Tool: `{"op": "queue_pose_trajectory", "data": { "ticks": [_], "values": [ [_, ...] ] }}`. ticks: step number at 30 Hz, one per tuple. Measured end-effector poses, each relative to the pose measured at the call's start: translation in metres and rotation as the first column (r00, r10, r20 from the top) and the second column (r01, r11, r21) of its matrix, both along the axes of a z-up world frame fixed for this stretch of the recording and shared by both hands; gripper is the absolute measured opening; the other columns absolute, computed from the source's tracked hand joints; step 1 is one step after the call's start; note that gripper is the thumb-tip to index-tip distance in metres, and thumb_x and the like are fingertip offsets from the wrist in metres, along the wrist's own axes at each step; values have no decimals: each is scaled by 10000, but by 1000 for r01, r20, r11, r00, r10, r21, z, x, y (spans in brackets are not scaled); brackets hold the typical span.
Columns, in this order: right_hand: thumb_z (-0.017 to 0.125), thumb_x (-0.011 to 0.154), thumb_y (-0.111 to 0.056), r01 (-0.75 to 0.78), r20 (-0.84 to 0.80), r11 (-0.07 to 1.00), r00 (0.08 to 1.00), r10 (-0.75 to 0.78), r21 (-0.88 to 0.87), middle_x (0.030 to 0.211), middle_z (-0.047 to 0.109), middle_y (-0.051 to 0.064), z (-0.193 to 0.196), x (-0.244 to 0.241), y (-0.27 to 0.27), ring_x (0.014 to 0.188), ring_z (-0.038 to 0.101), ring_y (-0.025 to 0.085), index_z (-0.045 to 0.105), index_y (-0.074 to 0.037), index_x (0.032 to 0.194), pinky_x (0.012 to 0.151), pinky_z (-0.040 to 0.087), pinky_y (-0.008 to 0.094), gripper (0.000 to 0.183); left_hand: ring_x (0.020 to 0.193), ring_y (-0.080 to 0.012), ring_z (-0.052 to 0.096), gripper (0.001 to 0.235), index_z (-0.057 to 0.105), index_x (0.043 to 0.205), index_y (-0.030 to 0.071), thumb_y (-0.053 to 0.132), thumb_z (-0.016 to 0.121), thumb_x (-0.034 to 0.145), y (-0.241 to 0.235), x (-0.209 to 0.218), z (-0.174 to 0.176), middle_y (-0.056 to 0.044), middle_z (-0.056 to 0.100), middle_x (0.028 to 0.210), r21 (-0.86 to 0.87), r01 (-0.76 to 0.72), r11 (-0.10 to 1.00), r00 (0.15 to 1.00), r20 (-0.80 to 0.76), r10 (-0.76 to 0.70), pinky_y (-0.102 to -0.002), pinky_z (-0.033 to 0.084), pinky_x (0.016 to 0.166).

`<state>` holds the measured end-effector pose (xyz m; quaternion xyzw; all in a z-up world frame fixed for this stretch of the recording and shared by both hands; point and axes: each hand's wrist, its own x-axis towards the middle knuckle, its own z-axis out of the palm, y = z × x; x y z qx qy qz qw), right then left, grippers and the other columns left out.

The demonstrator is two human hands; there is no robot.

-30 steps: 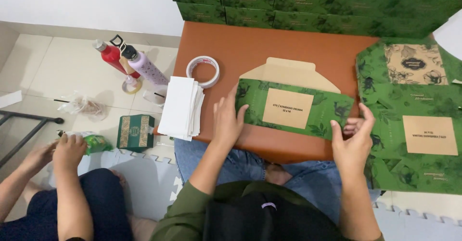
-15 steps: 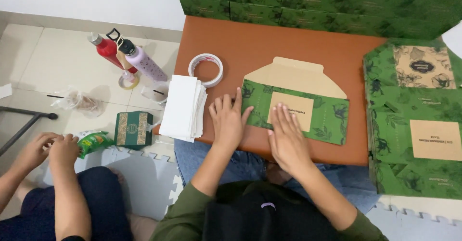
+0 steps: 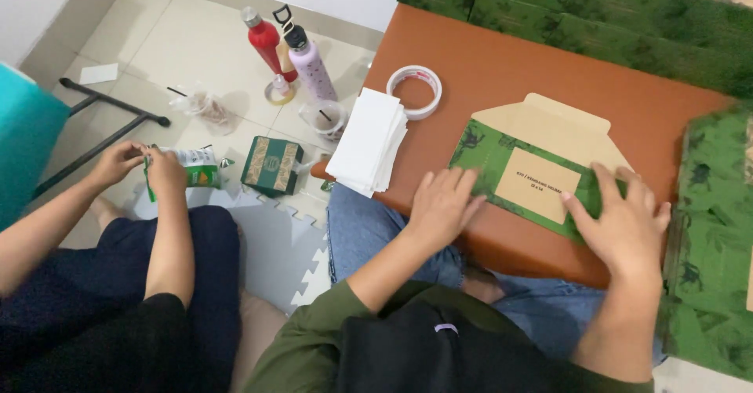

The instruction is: Folding a flat cardboard template into a finished box and adding a paper insert.

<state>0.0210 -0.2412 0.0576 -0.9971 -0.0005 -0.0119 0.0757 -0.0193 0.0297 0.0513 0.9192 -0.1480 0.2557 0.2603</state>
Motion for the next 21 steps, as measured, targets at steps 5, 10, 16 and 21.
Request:
{"op": "queue_pose_trajectory", "data": {
  "ticks": [5,10,16,21],
  "values": [
    [628,950,-540,-44,168,981,983,76,-189,1163,628,153,12,-41,0,1000,601,339,699,-186,1378,851,491,425,560,969,-281,524,478,595,1321,91,366,643,933,-15,-17,-13,-119,558,1105,-33,40,999,997,-66,-43,-398,377,864],
    [741,883,-306,-176,162,979,974,157,106,981,698,103,10,-78,34,944,623,272,747,-62,1197,897,435,411,398,1082,-367,479,674,492,1415,21,487,566,935,-25,15,-35,-231,503,1291,-40,-29,999,995,-97,25,-469,344,952],
    [697,835,-568,55,320,990,943,-95,132,1464,394,447,-19,-86,32,1374,364,580,467,99,1479,1089,299,622,955,1241,-440,465,738,496,1431,35,498,640,875,-39,42,-54,-348,410,1477,102,-55,993,998,-32,58,-530,299,1081],
    [778,857,-314,-145,384,947,923,25,286,1421,501,316,-18,-84,41,1332,504,459,432,38,1526,1071,431,539,832,1474,-431,298,540,485,1491,215,482,493,1021,-37,39,-40,-262,394,1544,162,65,985,968,-250,-23,-594,173,1170]
  ]
}}
